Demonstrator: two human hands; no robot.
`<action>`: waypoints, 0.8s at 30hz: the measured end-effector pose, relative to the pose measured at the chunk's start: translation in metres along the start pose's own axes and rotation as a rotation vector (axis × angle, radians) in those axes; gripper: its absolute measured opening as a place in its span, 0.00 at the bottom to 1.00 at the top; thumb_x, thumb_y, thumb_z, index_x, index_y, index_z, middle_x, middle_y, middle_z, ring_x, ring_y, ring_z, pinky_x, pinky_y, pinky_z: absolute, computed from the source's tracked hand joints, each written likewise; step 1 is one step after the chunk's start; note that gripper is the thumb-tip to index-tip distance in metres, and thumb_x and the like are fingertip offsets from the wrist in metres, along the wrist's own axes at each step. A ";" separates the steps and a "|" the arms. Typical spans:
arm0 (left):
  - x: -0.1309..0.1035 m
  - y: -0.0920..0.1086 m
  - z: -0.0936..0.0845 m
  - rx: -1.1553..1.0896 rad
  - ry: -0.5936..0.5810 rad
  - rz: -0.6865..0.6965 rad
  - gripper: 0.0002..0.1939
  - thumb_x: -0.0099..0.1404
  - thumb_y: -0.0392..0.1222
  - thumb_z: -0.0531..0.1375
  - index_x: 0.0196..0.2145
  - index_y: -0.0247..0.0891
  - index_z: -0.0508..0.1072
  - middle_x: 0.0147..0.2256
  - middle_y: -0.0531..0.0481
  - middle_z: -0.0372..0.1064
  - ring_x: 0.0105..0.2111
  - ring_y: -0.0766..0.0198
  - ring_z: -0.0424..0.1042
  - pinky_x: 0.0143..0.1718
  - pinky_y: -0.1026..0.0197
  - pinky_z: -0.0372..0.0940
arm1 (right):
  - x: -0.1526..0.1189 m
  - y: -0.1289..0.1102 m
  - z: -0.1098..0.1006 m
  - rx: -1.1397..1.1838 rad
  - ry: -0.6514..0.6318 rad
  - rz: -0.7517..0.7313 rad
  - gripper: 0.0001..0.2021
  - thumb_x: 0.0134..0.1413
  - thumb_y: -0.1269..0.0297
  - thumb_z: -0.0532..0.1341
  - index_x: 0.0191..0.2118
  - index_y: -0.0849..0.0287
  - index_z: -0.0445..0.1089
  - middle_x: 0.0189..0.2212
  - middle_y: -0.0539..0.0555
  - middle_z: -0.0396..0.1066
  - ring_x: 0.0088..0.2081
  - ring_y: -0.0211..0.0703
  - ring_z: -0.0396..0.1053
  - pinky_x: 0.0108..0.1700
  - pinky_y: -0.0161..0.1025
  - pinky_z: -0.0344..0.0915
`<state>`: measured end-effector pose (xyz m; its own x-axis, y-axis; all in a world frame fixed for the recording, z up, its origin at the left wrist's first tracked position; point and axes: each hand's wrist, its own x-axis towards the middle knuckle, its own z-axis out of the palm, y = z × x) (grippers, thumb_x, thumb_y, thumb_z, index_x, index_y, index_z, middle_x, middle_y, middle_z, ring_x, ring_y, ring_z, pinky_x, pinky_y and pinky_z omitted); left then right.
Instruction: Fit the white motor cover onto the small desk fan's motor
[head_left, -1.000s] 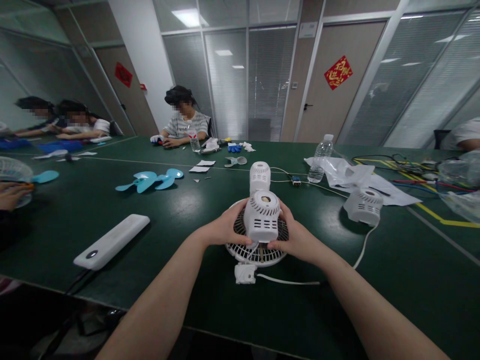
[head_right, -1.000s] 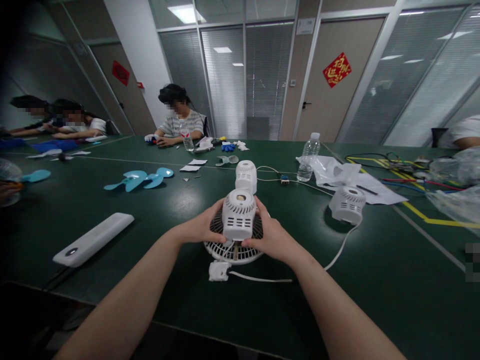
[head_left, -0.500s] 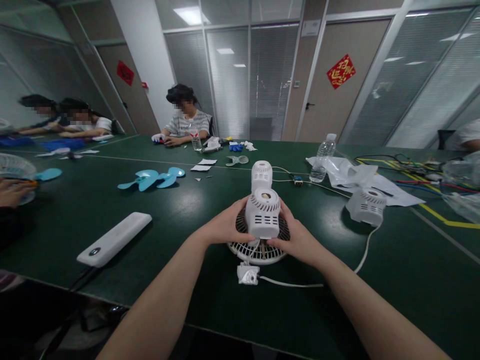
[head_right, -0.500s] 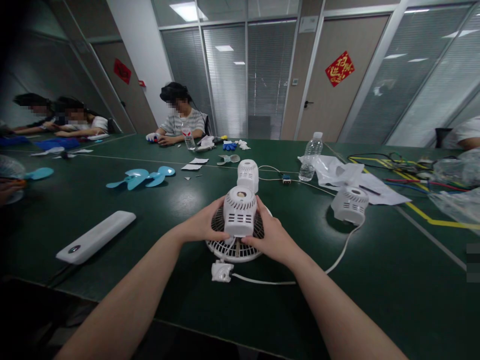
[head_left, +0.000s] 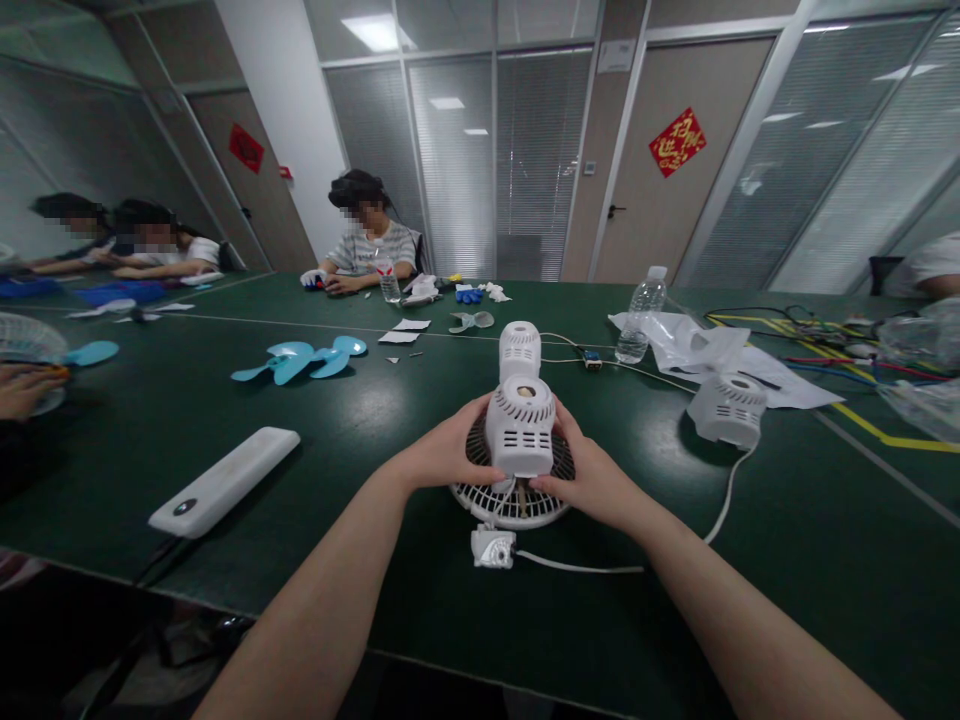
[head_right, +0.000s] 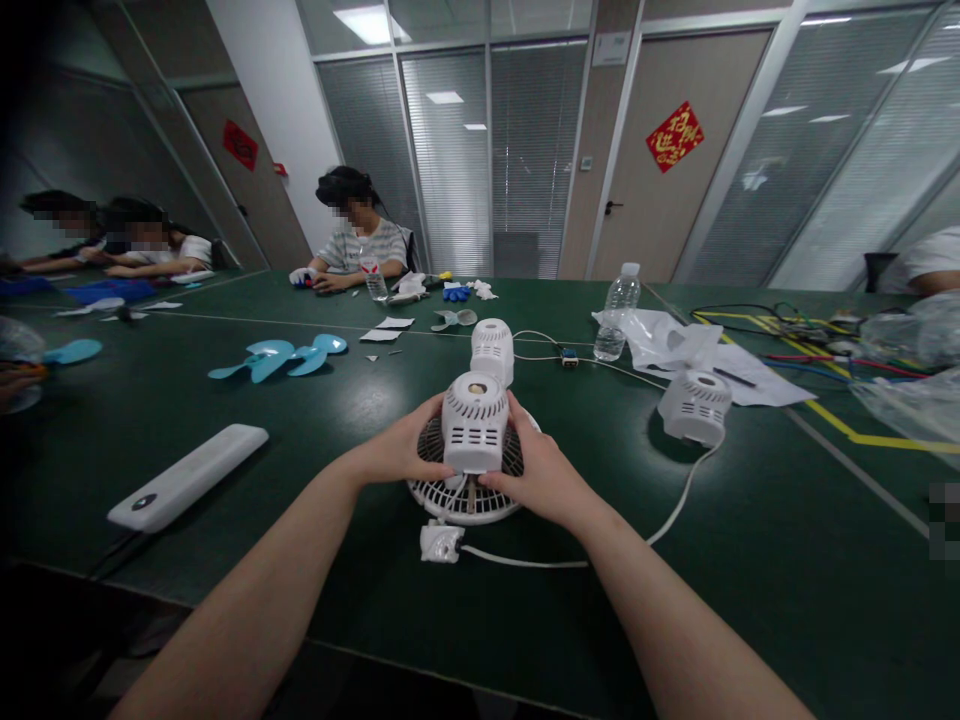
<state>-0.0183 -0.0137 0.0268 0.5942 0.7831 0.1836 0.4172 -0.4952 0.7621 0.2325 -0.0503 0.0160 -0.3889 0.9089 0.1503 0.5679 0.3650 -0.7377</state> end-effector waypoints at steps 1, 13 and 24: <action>0.000 -0.001 -0.001 -0.020 -0.019 -0.008 0.52 0.48 0.46 0.69 0.65 0.45 0.46 0.63 0.40 0.50 0.61 0.44 0.54 0.60 0.37 0.52 | 0.000 0.000 0.000 0.002 0.001 -0.004 0.53 0.47 0.57 0.67 0.67 0.44 0.28 0.63 0.57 0.54 0.61 0.59 0.56 0.61 0.64 0.52; 0.001 -0.007 -0.001 -0.038 -0.102 -0.024 0.57 0.46 0.48 0.70 0.66 0.45 0.41 0.65 0.41 0.44 0.64 0.42 0.48 0.62 0.37 0.48 | 0.001 0.003 -0.006 0.030 -0.013 -0.002 0.55 0.39 0.58 0.72 0.67 0.49 0.34 0.59 0.58 0.59 0.58 0.54 0.61 0.59 0.57 0.58; -0.001 -0.011 -0.003 0.086 -0.072 0.017 0.56 0.46 0.52 0.69 0.66 0.44 0.45 0.64 0.40 0.49 0.64 0.40 0.47 0.63 0.33 0.37 | 0.001 0.009 -0.013 0.063 -0.118 -0.041 0.58 0.42 0.59 0.71 0.68 0.48 0.25 0.64 0.59 0.51 0.62 0.57 0.55 0.63 0.63 0.49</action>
<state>-0.0254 -0.0081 0.0196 0.6486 0.7465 0.1484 0.4624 -0.5413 0.7022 0.2463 -0.0433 0.0181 -0.4953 0.8623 0.1053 0.5047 0.3843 -0.7731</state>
